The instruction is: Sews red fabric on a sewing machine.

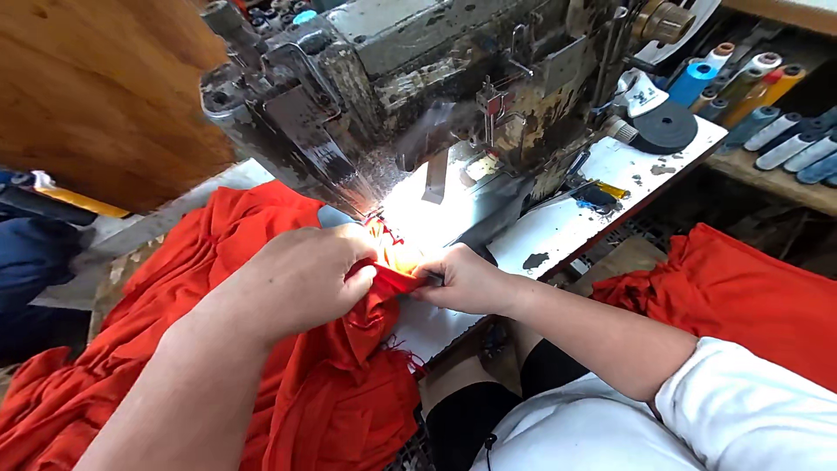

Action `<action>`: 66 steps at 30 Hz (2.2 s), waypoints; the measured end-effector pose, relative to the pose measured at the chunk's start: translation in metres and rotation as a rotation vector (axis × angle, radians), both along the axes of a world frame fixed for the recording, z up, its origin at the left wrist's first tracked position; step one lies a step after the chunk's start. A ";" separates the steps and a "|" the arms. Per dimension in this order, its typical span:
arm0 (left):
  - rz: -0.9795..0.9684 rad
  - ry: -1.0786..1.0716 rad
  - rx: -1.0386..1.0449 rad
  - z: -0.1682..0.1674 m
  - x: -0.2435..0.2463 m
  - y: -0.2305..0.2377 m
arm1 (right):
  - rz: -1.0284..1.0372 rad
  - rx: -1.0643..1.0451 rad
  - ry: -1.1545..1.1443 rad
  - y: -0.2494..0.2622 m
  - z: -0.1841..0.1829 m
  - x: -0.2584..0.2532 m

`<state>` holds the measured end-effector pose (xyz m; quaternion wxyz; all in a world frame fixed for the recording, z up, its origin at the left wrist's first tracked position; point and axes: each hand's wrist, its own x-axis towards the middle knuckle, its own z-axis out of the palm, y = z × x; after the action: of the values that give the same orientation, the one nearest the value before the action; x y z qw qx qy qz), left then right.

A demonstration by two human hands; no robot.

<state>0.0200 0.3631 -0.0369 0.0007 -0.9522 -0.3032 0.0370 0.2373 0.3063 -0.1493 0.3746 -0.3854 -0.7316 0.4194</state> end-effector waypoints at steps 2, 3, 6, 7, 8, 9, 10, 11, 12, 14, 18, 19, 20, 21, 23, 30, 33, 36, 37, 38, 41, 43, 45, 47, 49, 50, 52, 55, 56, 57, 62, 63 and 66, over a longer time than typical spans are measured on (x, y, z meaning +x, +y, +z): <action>-0.053 -0.065 -0.033 -0.001 0.003 -0.012 | 0.014 -0.011 0.006 0.000 0.000 0.002; -0.073 -0.072 -0.026 -0.004 0.006 -0.018 | 0.016 0.000 0.010 0.000 -0.001 0.002; -0.063 -0.012 0.023 -0.007 0.010 -0.019 | 0.006 0.053 0.014 0.001 -0.004 0.001; -0.038 0.012 0.019 -0.005 0.010 -0.017 | 0.002 0.061 0.011 0.002 -0.003 0.000; -0.033 0.031 0.034 -0.004 0.009 -0.015 | -0.002 0.069 0.006 0.003 -0.001 0.000; -0.042 0.029 0.055 -0.004 0.008 -0.014 | -0.003 0.075 0.001 0.004 0.001 0.000; -0.056 0.013 0.071 -0.005 0.009 -0.015 | 0.002 0.077 -0.002 0.004 0.002 0.000; -0.069 -0.004 0.077 -0.007 0.009 -0.016 | 0.009 0.083 0.002 0.005 0.001 0.001; -0.076 -0.014 0.072 -0.009 0.009 -0.018 | 0.014 0.089 0.009 0.005 0.000 0.001; -0.087 -0.023 0.062 -0.008 0.010 -0.019 | 0.021 0.065 -0.006 0.004 0.002 0.003; -0.111 -0.050 0.150 0.003 0.011 -0.018 | 0.008 -0.002 0.011 0.006 0.007 0.003; -0.111 -0.080 0.192 0.003 0.011 -0.019 | 0.008 -0.031 0.020 0.006 0.009 0.003; -0.102 -0.124 0.224 0.001 0.012 -0.020 | 0.009 -0.055 0.023 0.007 0.010 0.004; -0.084 -0.182 0.237 -0.003 0.013 -0.024 | 0.011 -0.074 0.021 0.007 0.011 0.004; -0.025 -0.283 0.232 -0.022 0.016 -0.035 | -0.003 -0.034 0.020 0.004 0.008 0.007; 0.055 -0.386 0.295 -0.081 0.005 -0.049 | -0.109 0.296 -0.012 -0.025 -0.010 0.018; 0.110 -0.334 0.256 -0.073 0.010 -0.043 | -0.137 0.268 -0.024 -0.018 -0.010 0.012; 0.126 -0.309 0.252 -0.067 0.012 -0.032 | -0.158 0.264 -0.003 -0.008 -0.011 0.006; 0.126 -0.305 0.255 -0.066 0.012 -0.029 | -0.159 0.260 0.000 -0.007 -0.010 0.005; 0.126 -0.304 0.259 -0.066 0.012 -0.028 | -0.159 0.250 0.003 -0.006 -0.009 0.005; 0.145 -0.303 0.240 -0.065 0.011 -0.024 | -0.174 0.273 0.030 -0.003 -0.009 0.002; 0.176 -0.296 0.211 -0.063 0.011 -0.018 | -0.183 0.249 0.039 0.001 -0.007 0.000; 0.216 -0.278 0.192 -0.062 0.011 -0.011 | -0.178 0.181 0.034 0.004 -0.003 -0.002; 0.248 -0.275 0.202 -0.059 0.012 -0.007 | -0.173 0.143 -0.004 0.007 0.001 -0.004; 0.266 -0.280 0.217 -0.059 0.015 -0.006 | -0.183 0.166 -0.037 0.008 0.002 -0.005; 0.275 -0.283 0.219 -0.059 0.015 -0.006 | -0.187 0.179 -0.045 0.008 0.002 -0.005; 0.312 -0.264 0.212 -0.057 0.017 -0.009 | -0.190 0.189 -0.051 0.008 0.001 -0.006; 0.388 -0.208 0.224 -0.056 0.026 -0.014 | -0.176 0.226 -0.062 0.006 0.000 -0.003; 0.427 -0.187 0.215 -0.055 0.030 -0.017 | -0.170 0.248 -0.060 0.004 0.001 0.001; 0.463 -0.173 0.203 -0.055 0.034 -0.021 | -0.164 0.277 -0.039 0.000 0.004 0.008; 0.417 -0.403 0.269 -0.077 0.038 -0.043 | -0.212 0.449 0.349 -0.021 0.038 0.097; 0.453 -0.432 0.262 -0.080 0.040 -0.043 | -0.287 0.463 0.397 -0.023 0.048 0.118; 0.507 -0.458 0.248 -0.086 0.040 -0.032 | -0.493 0.525 0.445 -0.023 0.069 0.159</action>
<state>0.0604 0.3315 -0.1225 0.0390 -0.8231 -0.5240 -0.2153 0.3962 0.2828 -0.0798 0.6981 -0.3405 -0.6007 0.1897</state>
